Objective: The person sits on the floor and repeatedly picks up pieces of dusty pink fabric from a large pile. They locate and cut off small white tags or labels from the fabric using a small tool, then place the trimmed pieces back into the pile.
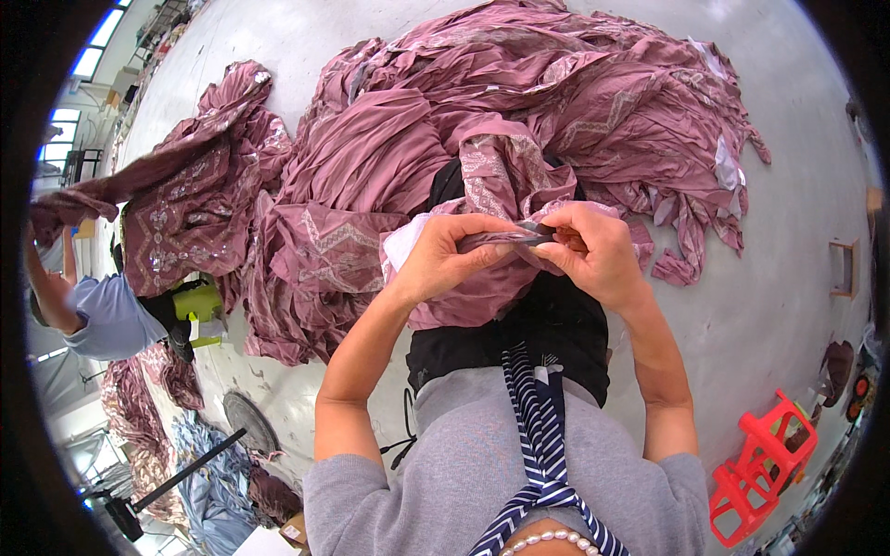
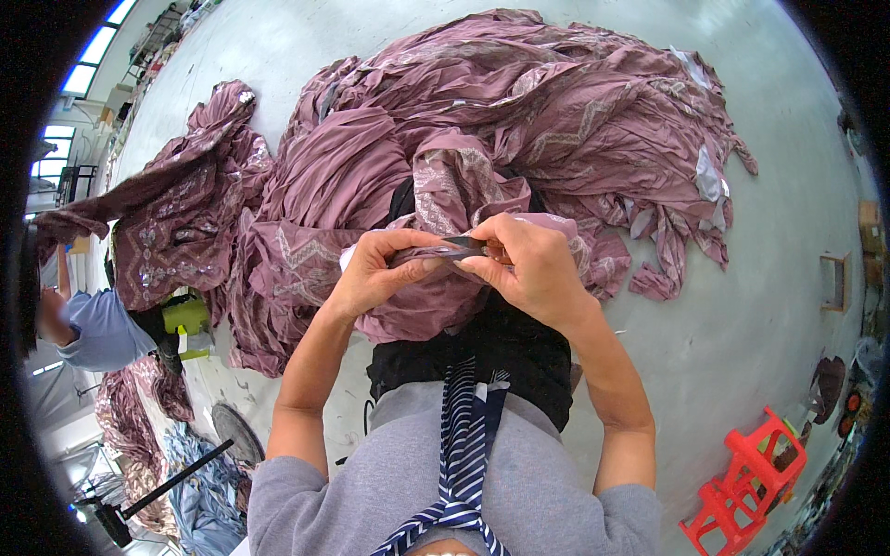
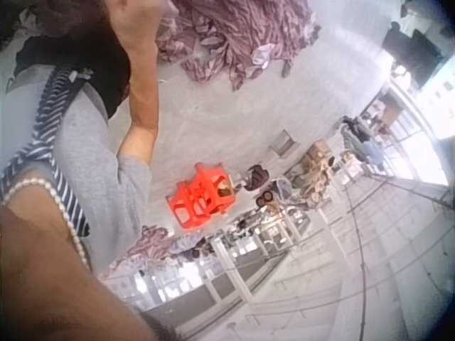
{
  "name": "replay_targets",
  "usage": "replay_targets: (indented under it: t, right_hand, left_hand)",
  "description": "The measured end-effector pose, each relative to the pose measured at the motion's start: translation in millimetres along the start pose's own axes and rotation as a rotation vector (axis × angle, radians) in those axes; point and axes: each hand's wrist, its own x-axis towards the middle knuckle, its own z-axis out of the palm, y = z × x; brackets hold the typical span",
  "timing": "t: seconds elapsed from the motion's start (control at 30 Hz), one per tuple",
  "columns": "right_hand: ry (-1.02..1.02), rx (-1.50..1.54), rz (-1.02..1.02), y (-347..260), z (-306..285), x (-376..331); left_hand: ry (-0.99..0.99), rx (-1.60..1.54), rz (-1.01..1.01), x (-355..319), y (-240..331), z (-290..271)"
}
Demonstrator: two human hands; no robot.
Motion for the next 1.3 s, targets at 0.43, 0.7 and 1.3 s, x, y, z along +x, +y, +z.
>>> replay_targets:
  t: [0.43, 0.7, 1.3]
  right_hand:
    - [-0.159, -0.178, -0.081, -23, -8, 13]
    - [-0.173, -0.356, -0.238, -31, -1, 19]
    - [-0.066, -0.153, -0.06, 5, 6, -2]
  left_hand:
    - [-0.061, 0.152, -0.022, 5, 7, 1]
    - [-0.059, 0.158, -0.025, 6, 8, 4]
    - [-0.059, 0.716, 0.131, 5, 33, -3]
